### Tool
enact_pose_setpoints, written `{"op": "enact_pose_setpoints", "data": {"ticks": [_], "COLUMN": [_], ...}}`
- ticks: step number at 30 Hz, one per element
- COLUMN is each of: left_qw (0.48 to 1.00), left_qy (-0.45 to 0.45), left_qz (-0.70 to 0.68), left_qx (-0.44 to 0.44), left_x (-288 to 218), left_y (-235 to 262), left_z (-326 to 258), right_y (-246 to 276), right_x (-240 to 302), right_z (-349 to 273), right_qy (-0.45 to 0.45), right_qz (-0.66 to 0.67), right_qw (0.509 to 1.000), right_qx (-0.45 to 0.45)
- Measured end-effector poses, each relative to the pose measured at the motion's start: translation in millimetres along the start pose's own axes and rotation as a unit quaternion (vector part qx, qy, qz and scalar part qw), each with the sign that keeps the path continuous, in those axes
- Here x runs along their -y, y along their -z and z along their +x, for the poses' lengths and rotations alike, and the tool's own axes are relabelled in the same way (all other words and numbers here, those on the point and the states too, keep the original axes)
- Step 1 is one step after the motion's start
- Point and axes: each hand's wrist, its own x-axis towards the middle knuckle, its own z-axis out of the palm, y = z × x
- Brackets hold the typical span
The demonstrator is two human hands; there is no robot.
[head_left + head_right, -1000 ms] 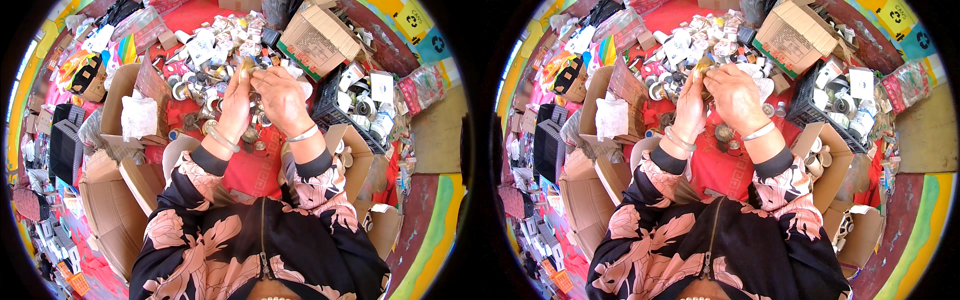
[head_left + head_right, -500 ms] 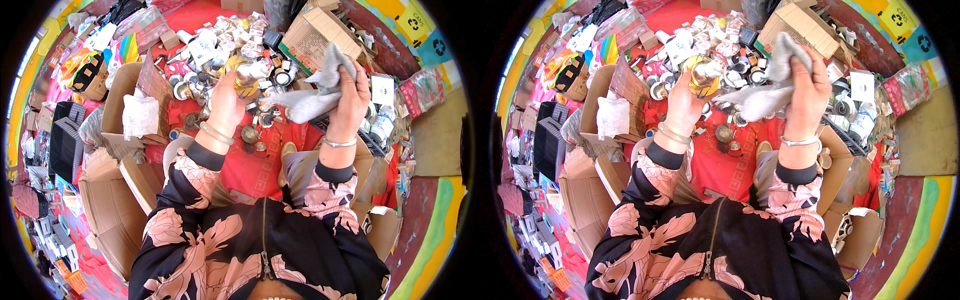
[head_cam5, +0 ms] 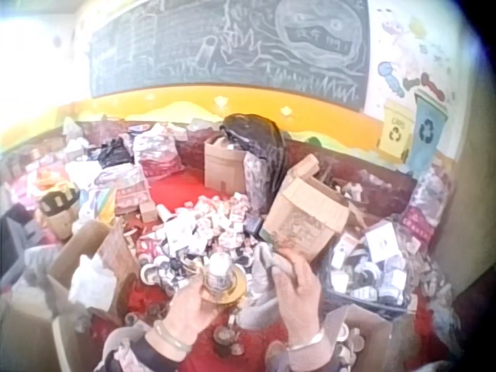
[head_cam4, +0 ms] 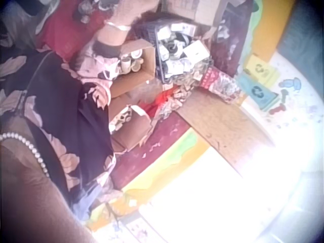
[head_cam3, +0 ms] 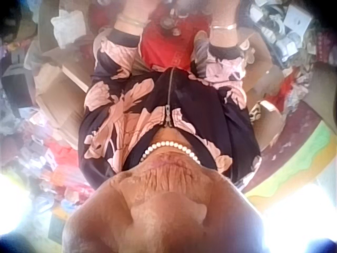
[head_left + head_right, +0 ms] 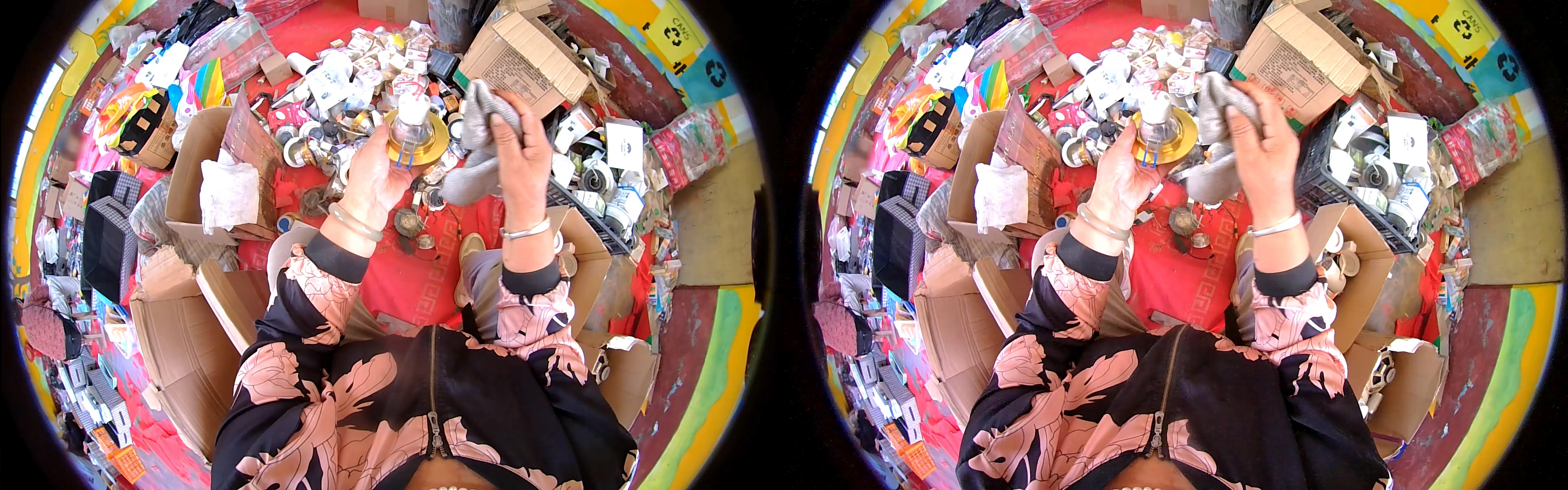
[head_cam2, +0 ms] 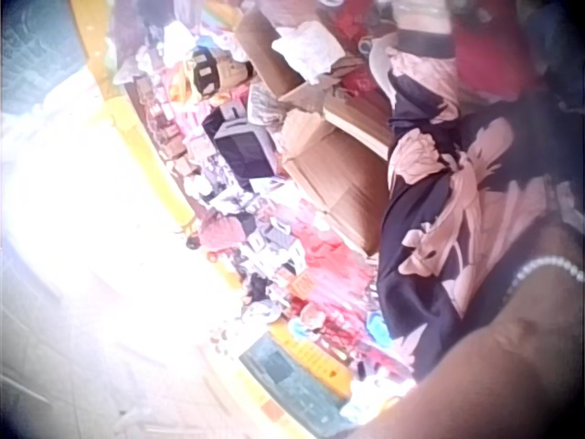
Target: The person picks up several objects from boxes, including ceramic lids and industrial components, and wipes them one at a time with a cloth by hand.
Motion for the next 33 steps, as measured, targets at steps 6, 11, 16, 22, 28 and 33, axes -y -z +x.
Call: {"op": "enact_pose_setpoints", "data": {"ticks": [6,11,16,22,28,33], "left_qw": [0.987,0.986,0.99,0.99,0.987,0.977], "left_qy": [-0.135,-0.137,-0.107,-0.099,-0.113,-0.117], "left_qz": [0.091,0.094,0.083,0.093,0.108,0.171], "left_qx": [0.014,0.027,0.033,0.031,0.031,0.057], "left_x": [24,23,22,24,25,26], "left_y": [-20,-16,-19,-17,-23,-19], "left_z": [-15,-16,-18,-16,-20,-20], "right_y": [-41,-33,-22,-15,-15,-13], "right_x": [8,3,4,3,-5,-2], "right_z": [-20,-16,-13,-12,-12,-7], "right_qy": [0.073,-0.192,-0.27,-0.281,-0.277,-0.299], "right_qz": [-0.145,0.263,0.383,0.4,0.387,0.355], "right_qw": [0.987,0.945,0.883,0.872,0.878,0.881], "right_qx": [-0.009,0.01,0.019,0.013,-0.057,-0.089]}}
